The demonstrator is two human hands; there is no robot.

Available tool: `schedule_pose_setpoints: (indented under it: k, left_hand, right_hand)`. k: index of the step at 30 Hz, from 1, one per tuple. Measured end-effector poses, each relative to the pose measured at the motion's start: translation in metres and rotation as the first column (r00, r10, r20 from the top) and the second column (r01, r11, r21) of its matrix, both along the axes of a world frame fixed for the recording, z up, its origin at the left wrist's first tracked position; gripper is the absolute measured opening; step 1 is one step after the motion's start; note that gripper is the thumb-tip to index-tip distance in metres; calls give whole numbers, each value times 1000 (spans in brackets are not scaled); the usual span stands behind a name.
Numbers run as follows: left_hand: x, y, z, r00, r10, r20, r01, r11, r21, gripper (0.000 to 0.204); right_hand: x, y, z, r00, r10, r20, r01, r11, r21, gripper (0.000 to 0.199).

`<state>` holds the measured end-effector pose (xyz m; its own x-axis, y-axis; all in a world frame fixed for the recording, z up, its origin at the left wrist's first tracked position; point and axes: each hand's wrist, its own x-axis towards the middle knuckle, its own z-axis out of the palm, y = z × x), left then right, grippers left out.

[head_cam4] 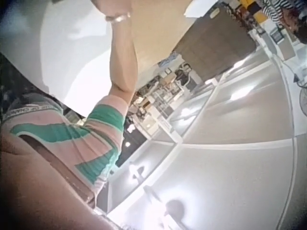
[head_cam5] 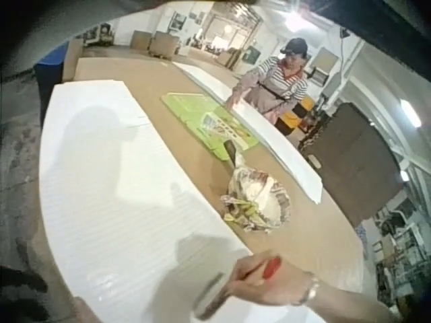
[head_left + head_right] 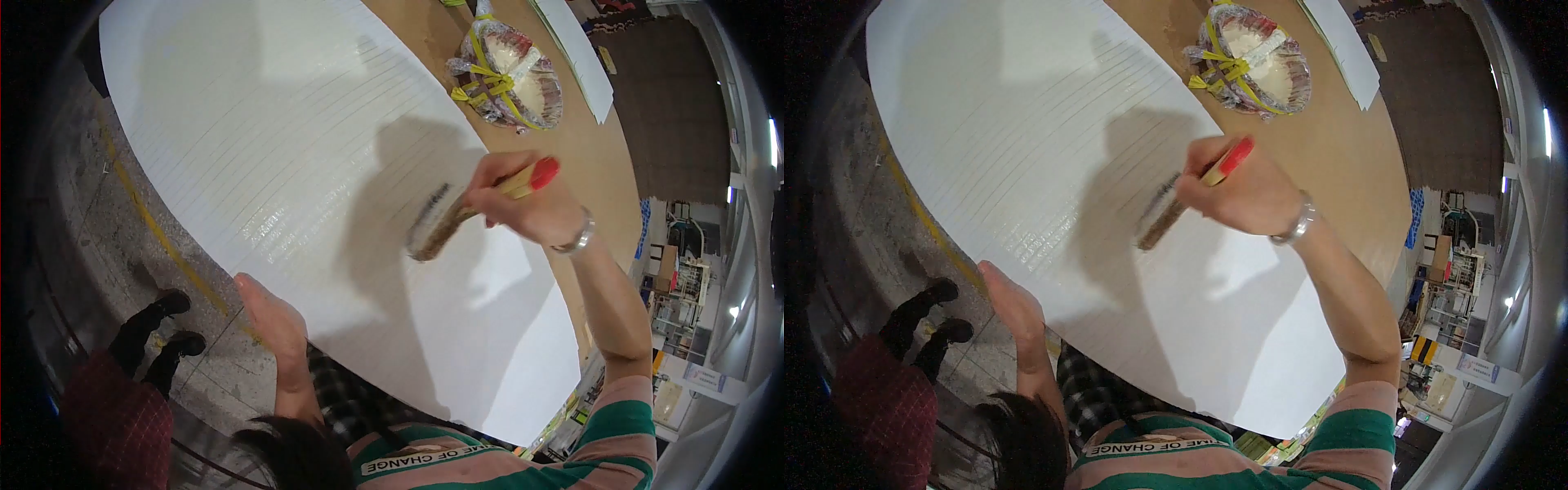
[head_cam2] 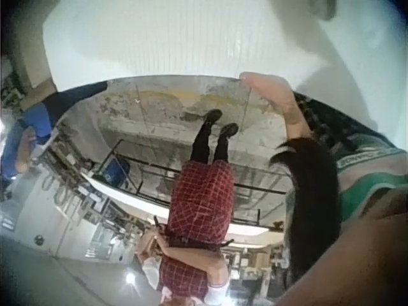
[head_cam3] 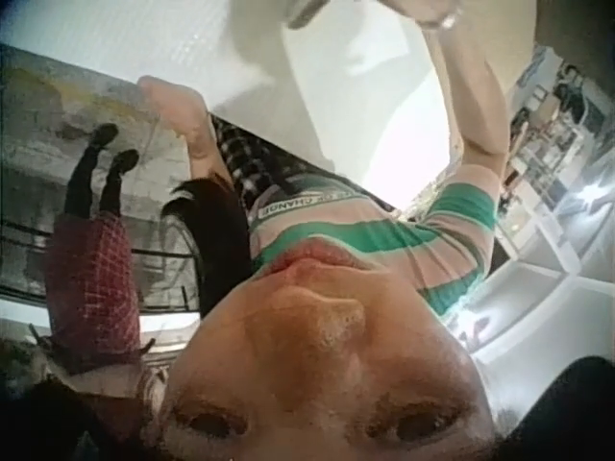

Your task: Using a large brush to apply a clear liquid adhesive or coating onto large white panels.

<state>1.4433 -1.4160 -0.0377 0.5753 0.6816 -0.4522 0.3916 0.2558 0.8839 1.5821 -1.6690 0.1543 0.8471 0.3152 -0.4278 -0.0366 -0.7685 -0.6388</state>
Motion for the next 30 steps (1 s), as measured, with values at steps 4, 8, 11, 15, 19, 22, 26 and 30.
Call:
schedule_pose_setpoints:
  k: [4,8,11,15,19,22,26,30]
  left_hand:
    - [-7,-6,-10,994,-107,-16,108,992,57,51]
    - [-9,-7,-11,990,-130,61,124,988,92,47]
    - [-16,6,-13,984,-170,51,162,977,137,45]
    - [-9,-6,0,925,-280,-256,337,916,217,45]
    - [-35,16,-38,854,-455,252,309,834,458,46]
    - [-38,21,-36,850,-462,253,306,824,477,46]
    - [-1,-5,2,995,-67,72,77,985,-154,48]
    - [-35,31,-52,970,-229,77,222,971,93,52]
  right_hand:
    - [36,3,3,967,-125,221,111,991,75,14]
    - [48,-10,-14,967,-226,115,188,943,276,14]
    - [33,-29,-5,990,-138,-35,142,974,176,15]
    - [41,-16,5,983,-179,40,165,957,238,16]
    - [20,-39,-8,989,-149,-6,148,971,188,16]
    - [1,-55,-1,969,-155,-193,174,981,83,16]
    - [25,-39,6,967,-240,85,220,956,194,20]
    - [20,-48,-8,988,-152,0,149,972,183,19]
